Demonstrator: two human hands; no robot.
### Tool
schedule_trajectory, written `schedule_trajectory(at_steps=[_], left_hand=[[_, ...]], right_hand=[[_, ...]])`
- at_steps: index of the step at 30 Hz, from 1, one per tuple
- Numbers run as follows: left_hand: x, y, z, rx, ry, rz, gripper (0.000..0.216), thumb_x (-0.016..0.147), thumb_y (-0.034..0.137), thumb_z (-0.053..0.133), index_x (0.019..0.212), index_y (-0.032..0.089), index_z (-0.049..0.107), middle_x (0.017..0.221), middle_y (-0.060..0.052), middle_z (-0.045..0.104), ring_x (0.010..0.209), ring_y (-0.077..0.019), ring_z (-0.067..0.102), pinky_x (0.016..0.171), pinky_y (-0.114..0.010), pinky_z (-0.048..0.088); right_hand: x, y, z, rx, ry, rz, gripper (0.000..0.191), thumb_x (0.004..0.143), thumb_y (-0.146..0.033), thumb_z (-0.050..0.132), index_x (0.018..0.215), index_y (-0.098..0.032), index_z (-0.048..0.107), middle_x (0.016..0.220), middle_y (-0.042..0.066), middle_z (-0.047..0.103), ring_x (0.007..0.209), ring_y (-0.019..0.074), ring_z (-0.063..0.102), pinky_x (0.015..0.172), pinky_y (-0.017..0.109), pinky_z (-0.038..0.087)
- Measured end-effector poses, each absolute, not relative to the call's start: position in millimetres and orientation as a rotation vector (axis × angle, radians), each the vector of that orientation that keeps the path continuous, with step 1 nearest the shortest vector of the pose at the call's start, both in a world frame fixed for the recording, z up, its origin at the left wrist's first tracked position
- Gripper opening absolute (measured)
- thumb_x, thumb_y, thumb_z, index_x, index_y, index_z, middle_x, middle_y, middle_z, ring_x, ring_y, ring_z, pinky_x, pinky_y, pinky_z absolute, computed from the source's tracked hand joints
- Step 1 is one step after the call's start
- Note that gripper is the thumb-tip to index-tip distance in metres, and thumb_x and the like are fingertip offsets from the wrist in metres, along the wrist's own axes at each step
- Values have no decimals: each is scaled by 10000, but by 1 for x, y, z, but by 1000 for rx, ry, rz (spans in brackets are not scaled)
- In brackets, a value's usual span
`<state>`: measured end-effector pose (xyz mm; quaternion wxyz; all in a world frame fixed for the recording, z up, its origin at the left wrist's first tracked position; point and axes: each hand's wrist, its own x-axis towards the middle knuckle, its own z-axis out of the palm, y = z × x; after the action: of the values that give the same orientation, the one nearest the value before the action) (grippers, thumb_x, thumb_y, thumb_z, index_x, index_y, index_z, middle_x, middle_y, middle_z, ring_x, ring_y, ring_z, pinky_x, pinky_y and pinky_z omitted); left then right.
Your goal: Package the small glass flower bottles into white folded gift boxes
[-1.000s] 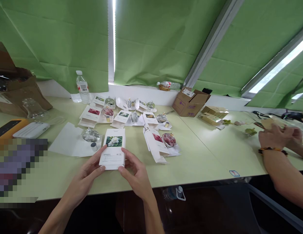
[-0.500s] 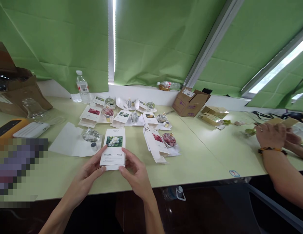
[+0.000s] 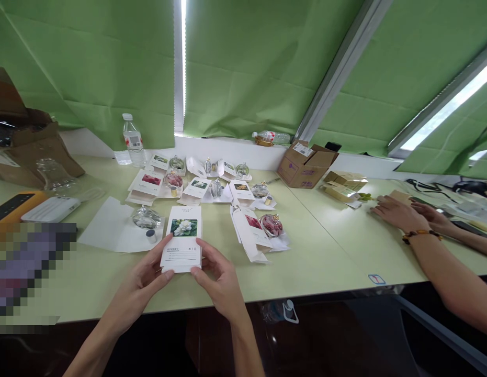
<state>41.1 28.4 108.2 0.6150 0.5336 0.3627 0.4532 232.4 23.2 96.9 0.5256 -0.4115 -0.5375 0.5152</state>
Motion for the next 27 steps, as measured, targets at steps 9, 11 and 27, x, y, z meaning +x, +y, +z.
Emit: schedule_trajectory(at_steps=[9,11,27], left_hand=[[41,29,105,1206,814,1059,617,894,340,597,1463,313,360,1510,-14,398,1390,-279,355,1124,-397,369],[41,29,104,1210,803,1061,614,897,336,593,1464,320,357,1512,-8,396,1392,-272,353,1126,-386,367],[41,29,103,1278,858,1039,668,877,342,625,1475,326,326,1480,-4,445,1333,-258,448,1108,-385,394]], right_hand=[[233,23,98,-980,-1278,1239,524,825,-335,704,1323,-274,553,1218,71,647,1048,247,615,963,442,485],[233,23,98,-977,-1276,1240,524,823,-330,708,1321,-273,554,1212,70,649,1051,246,613,965,440,485],[233,23,95,-951,-1256,1247,522,807,-303,731,1302,-274,567,1200,65,662,1062,251,617,986,449,473]])
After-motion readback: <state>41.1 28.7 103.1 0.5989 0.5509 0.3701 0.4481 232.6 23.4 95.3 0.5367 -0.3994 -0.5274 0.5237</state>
